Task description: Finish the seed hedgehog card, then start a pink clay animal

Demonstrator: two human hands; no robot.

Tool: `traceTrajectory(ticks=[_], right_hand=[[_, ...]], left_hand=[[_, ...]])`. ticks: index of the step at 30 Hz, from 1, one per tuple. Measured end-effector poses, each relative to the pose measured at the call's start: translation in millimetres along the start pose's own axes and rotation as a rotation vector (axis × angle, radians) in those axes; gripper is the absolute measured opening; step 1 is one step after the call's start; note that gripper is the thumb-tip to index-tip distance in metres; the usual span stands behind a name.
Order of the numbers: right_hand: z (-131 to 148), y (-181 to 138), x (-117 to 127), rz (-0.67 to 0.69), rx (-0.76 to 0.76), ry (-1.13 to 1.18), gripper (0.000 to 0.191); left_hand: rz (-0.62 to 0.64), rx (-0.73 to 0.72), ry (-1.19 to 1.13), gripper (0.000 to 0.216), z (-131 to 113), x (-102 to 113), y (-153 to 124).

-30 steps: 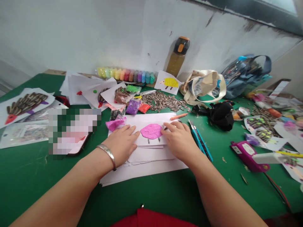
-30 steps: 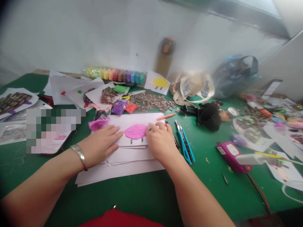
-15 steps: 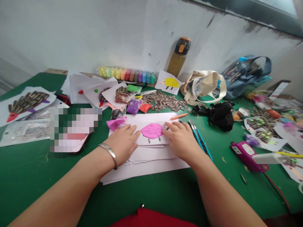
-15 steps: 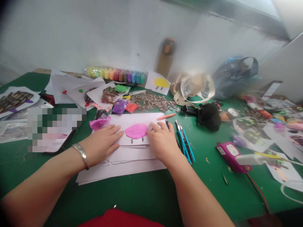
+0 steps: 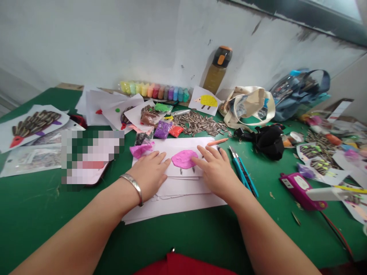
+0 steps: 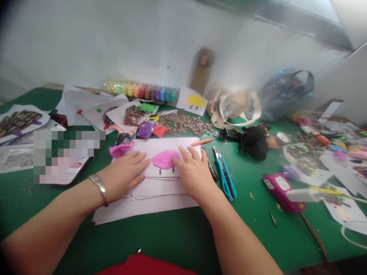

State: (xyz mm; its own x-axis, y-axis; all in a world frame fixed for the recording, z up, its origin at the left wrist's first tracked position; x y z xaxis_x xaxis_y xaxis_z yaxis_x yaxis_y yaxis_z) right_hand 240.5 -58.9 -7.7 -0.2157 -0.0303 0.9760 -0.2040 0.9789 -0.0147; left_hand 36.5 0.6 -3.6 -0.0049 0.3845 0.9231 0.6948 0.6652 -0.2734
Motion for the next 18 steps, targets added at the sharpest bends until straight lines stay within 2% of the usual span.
traceTrajectory(ticks=[5,18], right_hand=[[8,-2,-1,0.006,0.096,-0.006,0.059],[14,-5,4,0.019,0.130,0.023,0.060]], left_hand=[[-0.004,-0.005,-0.005,0.046,0,-1,0],[-0.009,-0.004,-0.011,0.046,-1,-1,-1]])
Point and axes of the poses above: each hand's wrist, its own y-axis towards the middle knuckle, its own x-axis out of the back of the hand, z = x × y, the point moved 2 cm from there along y, towards the middle knuckle, and after that the axes turned 13 degrees about -y, right-handed, at the moved point
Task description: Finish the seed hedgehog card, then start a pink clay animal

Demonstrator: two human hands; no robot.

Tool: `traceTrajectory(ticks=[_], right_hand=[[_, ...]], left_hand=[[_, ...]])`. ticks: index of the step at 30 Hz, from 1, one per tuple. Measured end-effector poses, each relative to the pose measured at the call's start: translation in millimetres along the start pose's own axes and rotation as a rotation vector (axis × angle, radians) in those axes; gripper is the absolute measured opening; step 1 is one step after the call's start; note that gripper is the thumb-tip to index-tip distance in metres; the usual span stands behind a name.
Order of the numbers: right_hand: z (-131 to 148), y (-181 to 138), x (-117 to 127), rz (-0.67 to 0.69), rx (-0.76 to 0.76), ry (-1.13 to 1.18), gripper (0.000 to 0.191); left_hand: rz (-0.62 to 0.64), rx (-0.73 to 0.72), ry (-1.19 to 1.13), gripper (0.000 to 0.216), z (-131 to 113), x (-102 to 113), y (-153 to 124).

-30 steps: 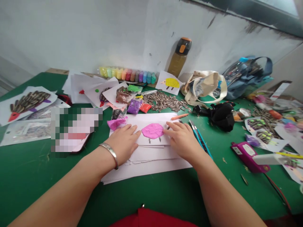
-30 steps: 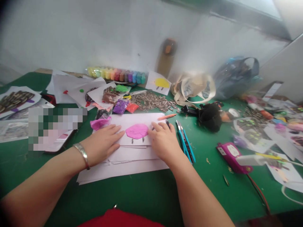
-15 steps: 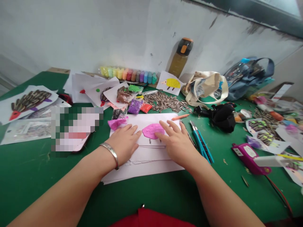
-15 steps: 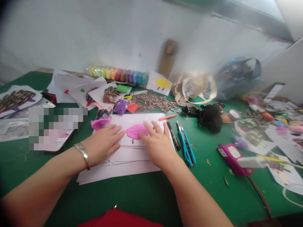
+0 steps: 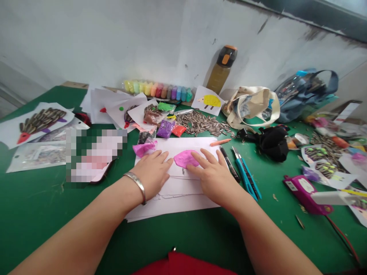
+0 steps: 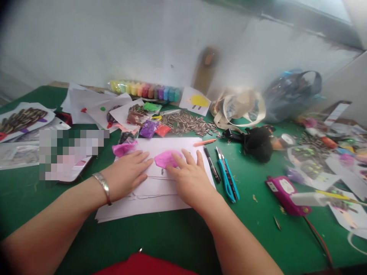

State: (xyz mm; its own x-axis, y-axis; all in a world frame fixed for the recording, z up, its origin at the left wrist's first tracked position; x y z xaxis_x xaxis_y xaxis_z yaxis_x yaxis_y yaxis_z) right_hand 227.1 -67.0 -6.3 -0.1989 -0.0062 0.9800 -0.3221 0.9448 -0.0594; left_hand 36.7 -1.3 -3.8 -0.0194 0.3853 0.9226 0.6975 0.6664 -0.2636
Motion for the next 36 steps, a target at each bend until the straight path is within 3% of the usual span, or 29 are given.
traceTrajectory(ticks=[36], right_hand=[[15,12,-2,-0.048,0.028,0.060,0.056]], left_hand=[[-0.058,-0.011,-0.036,0.044,0,-3,0]])
Point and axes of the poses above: each hand's wrist, its own y-axis towards the middle knuckle, its own x-axis out of the back of the hand, z = x × y, the point moved 2 cm from there along y, towards the middle knuckle, and after that the axes turned 13 degrees about -y, right-handed, at the moved point
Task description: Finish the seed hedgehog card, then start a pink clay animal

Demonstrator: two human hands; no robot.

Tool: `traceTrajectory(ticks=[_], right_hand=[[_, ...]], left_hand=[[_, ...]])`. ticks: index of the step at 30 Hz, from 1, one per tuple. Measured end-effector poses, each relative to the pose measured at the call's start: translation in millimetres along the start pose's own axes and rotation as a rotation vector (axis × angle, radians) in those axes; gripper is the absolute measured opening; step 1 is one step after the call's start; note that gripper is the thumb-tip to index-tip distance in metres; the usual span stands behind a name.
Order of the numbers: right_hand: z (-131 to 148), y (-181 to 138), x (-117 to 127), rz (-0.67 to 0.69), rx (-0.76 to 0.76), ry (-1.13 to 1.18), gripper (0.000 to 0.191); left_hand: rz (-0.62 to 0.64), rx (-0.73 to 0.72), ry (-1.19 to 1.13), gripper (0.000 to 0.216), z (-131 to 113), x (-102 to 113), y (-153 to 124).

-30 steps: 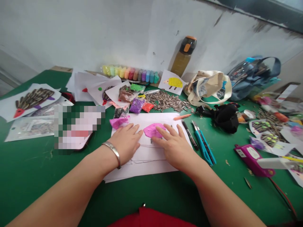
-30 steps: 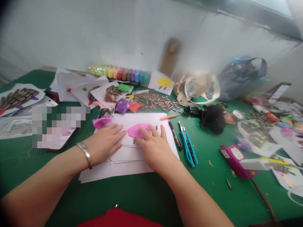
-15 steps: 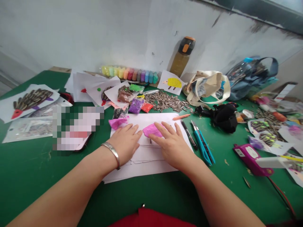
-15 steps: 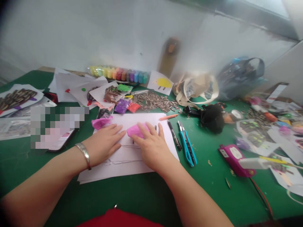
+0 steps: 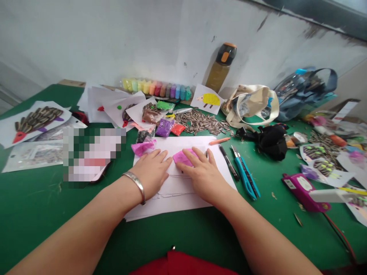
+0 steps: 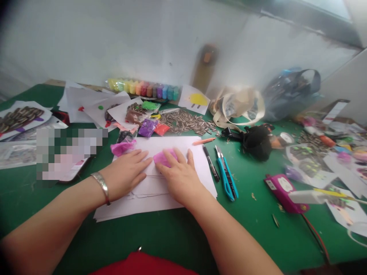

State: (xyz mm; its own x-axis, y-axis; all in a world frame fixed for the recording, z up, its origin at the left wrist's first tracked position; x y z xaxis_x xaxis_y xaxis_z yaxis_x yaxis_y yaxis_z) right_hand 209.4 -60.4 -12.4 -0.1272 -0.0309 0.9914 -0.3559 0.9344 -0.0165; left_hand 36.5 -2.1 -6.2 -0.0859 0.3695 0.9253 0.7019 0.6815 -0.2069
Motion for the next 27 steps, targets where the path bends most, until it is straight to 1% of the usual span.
traceTrajectory(ticks=[2,6,11,17,20,25,27], right_hand=[[0,0,0,0.009,0.000,-0.001,0.055],[1,2,0,-0.008,-0.015,-0.009,0.060],[1,3,0,0.021,-0.010,-0.007,0.053],[-4,0,0,0.010,-0.043,-0.015,0.060],[-7,-1,-2,0.032,-0.043,-0.025,0.058],[-12,-4,-2,0.032,-0.074,-0.024,0.062],[-14,-5,-2,0.047,-0.088,-0.028,0.063]], left_hand=[[-0.008,-0.002,-0.009,0.044,0,0,0],[-0.008,-0.020,0.026,0.042,1,-1,0],[0.001,-0.013,0.028,0.043,1,-2,0],[-0.015,-0.018,0.003,0.042,2,-2,0],[0.001,-0.019,0.005,0.043,1,0,0],[0.063,-0.001,0.017,0.044,-1,3,1],[0.058,-0.001,0.021,0.045,-1,3,0]])
Point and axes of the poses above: each hand's wrist, its own y-axis towards the middle knuckle, its own x-axis out of the back of the hand, z = x × y, the point moved 2 cm from there along y, towards the middle knuckle, and after that the axes turned 13 degrees about -y, right-handed, at the moved point
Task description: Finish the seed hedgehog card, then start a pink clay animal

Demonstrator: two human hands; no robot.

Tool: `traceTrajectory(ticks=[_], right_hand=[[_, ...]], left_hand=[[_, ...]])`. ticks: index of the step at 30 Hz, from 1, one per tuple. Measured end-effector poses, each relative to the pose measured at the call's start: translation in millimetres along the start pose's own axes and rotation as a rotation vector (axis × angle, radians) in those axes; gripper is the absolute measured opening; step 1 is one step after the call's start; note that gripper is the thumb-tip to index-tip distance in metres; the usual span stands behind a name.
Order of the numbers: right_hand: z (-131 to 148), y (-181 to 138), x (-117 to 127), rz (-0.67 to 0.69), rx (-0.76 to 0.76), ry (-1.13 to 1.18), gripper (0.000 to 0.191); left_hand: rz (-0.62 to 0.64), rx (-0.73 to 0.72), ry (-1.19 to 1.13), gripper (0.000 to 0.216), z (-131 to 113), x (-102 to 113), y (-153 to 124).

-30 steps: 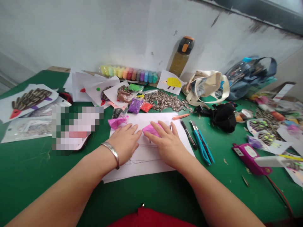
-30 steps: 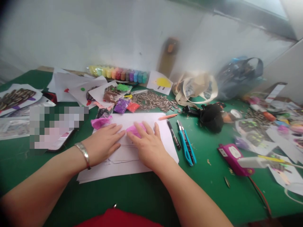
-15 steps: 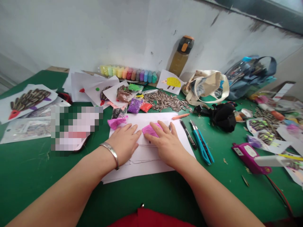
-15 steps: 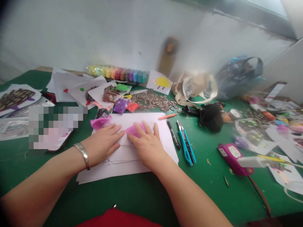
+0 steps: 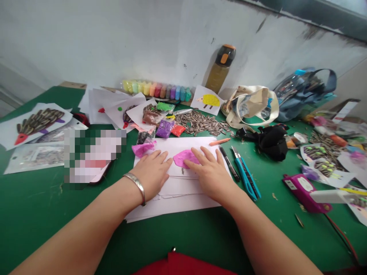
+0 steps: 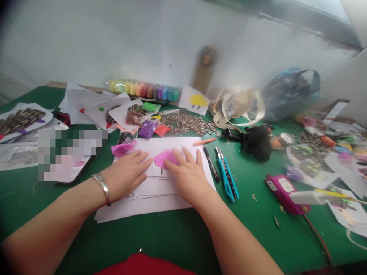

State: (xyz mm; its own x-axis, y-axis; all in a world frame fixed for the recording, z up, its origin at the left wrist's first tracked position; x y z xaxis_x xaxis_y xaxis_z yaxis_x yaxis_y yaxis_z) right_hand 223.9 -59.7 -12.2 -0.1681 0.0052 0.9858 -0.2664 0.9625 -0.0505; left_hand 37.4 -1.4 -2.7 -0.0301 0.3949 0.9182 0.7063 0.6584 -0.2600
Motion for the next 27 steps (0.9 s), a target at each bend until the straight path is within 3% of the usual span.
traceTrajectory(ticks=[13,27], right_hand=[[-7.0,-1.5,0.5,-0.030,-0.006,-0.064,0.050],[-8.2,-0.7,0.5,-0.029,-0.051,-0.047,0.051]], left_hand=[[0.016,0.024,0.020,0.046,-2.1,0.4,0.0],[0.032,0.032,0.016,0.046,-1.4,0.7,0.7]])
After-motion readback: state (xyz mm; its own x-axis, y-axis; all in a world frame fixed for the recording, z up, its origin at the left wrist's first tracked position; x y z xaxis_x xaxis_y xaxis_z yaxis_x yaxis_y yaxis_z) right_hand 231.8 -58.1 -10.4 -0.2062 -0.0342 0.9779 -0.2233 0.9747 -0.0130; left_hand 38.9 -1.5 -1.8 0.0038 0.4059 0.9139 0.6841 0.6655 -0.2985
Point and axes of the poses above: each hand's wrist, its own y-axis towards the middle knuckle, its own x-axis out of the back of the hand, z = x × y, the point moved 2 cm from there along y, towards the middle knuckle, and after that the axes turned 13 degrees about -y, right-handed, at the moved point
